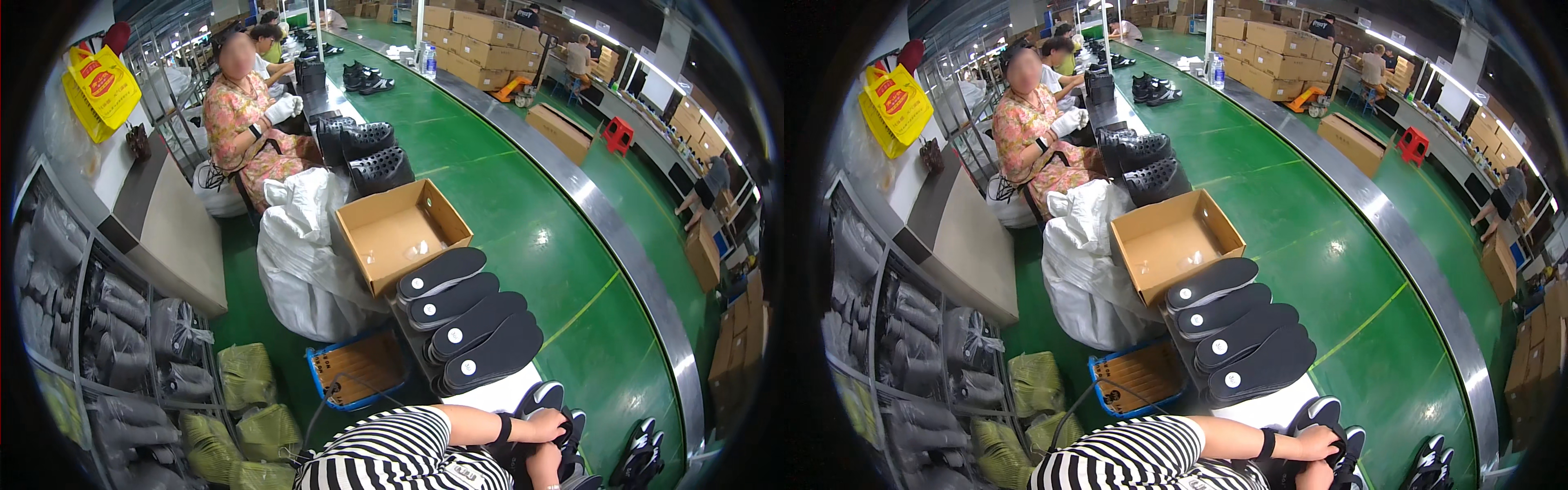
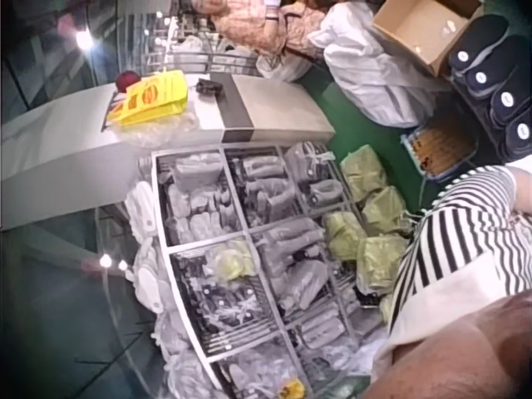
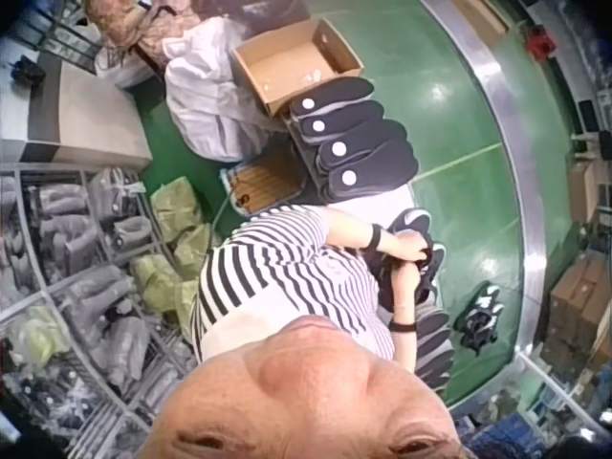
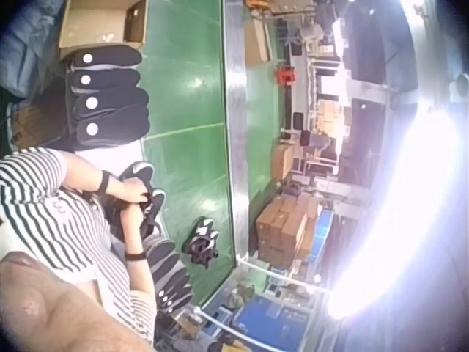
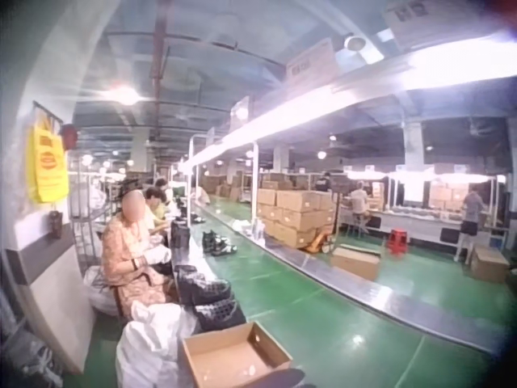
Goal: The person is inserting insoles into shoes at a manufacturing line.
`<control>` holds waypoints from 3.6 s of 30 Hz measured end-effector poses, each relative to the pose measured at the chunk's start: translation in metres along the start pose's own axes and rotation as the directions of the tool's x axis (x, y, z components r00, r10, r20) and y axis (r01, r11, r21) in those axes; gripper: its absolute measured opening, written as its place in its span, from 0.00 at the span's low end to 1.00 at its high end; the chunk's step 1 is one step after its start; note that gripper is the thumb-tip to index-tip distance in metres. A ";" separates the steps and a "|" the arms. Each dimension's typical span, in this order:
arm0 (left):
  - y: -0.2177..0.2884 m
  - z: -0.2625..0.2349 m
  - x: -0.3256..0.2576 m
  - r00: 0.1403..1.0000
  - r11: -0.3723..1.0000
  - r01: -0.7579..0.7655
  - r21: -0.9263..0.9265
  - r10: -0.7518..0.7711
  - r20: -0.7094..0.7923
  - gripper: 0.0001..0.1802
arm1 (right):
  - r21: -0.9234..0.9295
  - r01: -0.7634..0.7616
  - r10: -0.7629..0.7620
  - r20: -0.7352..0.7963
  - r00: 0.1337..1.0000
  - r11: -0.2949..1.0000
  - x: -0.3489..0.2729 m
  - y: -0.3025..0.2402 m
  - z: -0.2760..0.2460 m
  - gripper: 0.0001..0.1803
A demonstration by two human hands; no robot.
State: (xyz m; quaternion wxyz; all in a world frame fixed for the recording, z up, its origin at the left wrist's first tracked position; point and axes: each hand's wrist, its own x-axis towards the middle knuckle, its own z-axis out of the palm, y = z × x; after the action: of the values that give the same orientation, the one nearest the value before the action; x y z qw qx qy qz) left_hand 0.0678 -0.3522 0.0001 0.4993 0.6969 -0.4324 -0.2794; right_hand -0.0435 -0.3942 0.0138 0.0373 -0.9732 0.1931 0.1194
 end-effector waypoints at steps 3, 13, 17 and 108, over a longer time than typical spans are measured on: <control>0.000 0.001 0.000 1.000 1.000 -0.015 -0.021 0.015 -0.002 0.12 | 0.136 0.084 -0.069 -0.114 0.991 0.987 0.002 0.004 0.015 0.07; -0.001 0.013 0.005 0.959 0.939 -0.284 0.193 0.278 0.056 0.14 | 0.370 0.098 -0.172 0.173 0.970 0.924 -0.002 0.041 0.052 0.24; -0.010 -0.003 -0.005 0.994 0.995 -0.097 0.017 0.098 -0.055 0.13 | 0.387 0.278 -0.320 0.046 0.946 0.879 0.013 0.016 0.046 0.17; 0.064 -0.028 -0.008 0.795 0.739 -0.251 0.625 0.526 -0.303 0.24 | 0.616 -0.310 0.476 -0.121 0.871 0.724 -0.141 0.059 -0.020 0.21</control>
State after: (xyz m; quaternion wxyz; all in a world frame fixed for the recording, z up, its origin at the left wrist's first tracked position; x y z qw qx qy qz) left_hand 0.0666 -0.3400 0.0692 0.4112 0.7463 -0.5026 0.1463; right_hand -0.1879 -0.3994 0.0660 0.2779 -0.8574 0.4268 -0.0741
